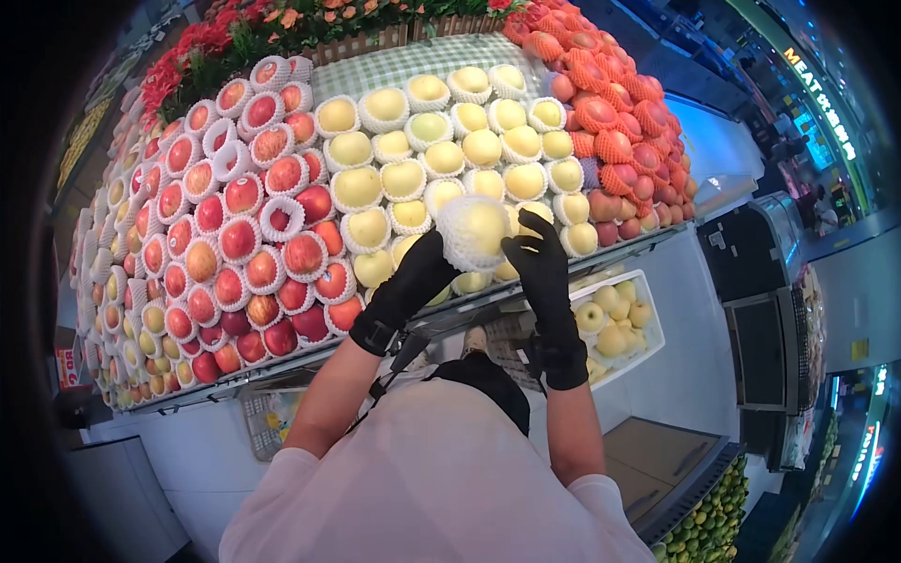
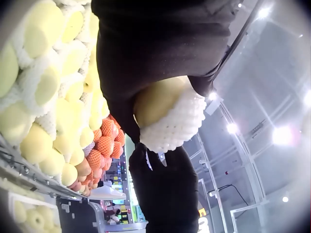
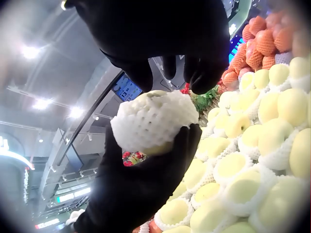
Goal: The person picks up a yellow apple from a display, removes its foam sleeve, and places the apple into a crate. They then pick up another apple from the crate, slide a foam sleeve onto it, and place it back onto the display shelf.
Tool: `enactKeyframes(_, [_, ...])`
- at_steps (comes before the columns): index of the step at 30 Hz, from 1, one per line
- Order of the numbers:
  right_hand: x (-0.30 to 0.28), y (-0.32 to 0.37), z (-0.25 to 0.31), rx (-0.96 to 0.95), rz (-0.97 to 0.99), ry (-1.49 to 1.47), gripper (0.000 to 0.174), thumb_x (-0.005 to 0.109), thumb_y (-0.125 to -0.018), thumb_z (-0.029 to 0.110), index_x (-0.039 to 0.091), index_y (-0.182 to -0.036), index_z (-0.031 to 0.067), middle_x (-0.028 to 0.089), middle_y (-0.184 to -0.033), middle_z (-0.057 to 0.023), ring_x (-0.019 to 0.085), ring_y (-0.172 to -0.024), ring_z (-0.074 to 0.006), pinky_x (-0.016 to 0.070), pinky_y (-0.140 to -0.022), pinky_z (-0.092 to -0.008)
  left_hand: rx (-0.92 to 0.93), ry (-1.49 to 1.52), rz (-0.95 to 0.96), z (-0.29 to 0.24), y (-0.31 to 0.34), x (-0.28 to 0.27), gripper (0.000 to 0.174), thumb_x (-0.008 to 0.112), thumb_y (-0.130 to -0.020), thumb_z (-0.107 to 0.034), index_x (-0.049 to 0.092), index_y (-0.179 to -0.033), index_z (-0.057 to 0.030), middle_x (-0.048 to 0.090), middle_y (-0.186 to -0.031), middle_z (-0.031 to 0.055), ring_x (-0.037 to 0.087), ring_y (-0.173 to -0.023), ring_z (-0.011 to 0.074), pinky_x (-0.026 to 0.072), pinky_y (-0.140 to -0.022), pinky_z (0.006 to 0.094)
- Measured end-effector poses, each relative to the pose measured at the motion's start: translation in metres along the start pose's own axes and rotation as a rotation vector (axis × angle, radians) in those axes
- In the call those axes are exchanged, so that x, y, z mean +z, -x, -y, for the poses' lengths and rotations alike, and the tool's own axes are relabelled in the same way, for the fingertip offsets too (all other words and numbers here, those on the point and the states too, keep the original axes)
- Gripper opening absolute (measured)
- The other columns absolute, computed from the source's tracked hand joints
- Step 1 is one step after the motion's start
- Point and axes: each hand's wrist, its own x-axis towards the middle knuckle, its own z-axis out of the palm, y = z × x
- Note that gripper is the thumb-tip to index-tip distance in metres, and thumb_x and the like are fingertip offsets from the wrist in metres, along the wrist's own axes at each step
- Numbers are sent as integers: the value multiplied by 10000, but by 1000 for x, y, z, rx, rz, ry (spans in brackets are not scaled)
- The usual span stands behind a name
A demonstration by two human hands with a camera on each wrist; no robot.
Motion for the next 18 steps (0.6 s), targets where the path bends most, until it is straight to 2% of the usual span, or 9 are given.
enactKeyframes(2, [5,1,2,26,29,-25,435,699,-868,103,557,-1272,29,612,-1117,-47,590,-916,-125,502,-799,-271,-7,129,-2,2,1,0,658,565,-979,-404,328,-1451,-11,455,-1411,102,506,-1248,218,446,-1026,360])
enactKeyframes(4, [9,4,1,24,82,-54,427,693,-874,106,557,-1271,26,615,-1112,-46,590,-904,-123,501,-803,-271,-100,544,-62,7,5,2,652,591,-967,-378,338,-1443,-11,467,-1398,104,510,-1247,224,454,-1026,364])
enactKeyframes(7, [10,6,3,21,118,-63,405,676,-890,108,558,-1267,20,620,-1096,-41,589,-896,-118,500,-798,-268,-163,471,-77,-5,7,1,642,636,-935,-301,353,-1425,2,491,-1372,117,519,-1239,237,460,-1028,377])
enactKeyframes(10, [8,5,3,39,130,-102,381,656,-907,117,561,-1262,16,624,-1070,-34,586,-874,-110,499,-774,-262,-165,604,-68,-15,5,5,632,653,-904,-221,364,-1411,23,511,-1350,129,528,-1228,248,455,-1040,394])
enactKeyframes(18, [4,3,-11,75,136,-106,346,627,-934,162,578,-1239,7,634,-973,-30,566,-776,-97,493,-690,-258,-200,769,-39,-12,6,4,608,616,-925,-237,365,-1409,33,501,-1364,145,509,-1262,290,412,-1091,444])
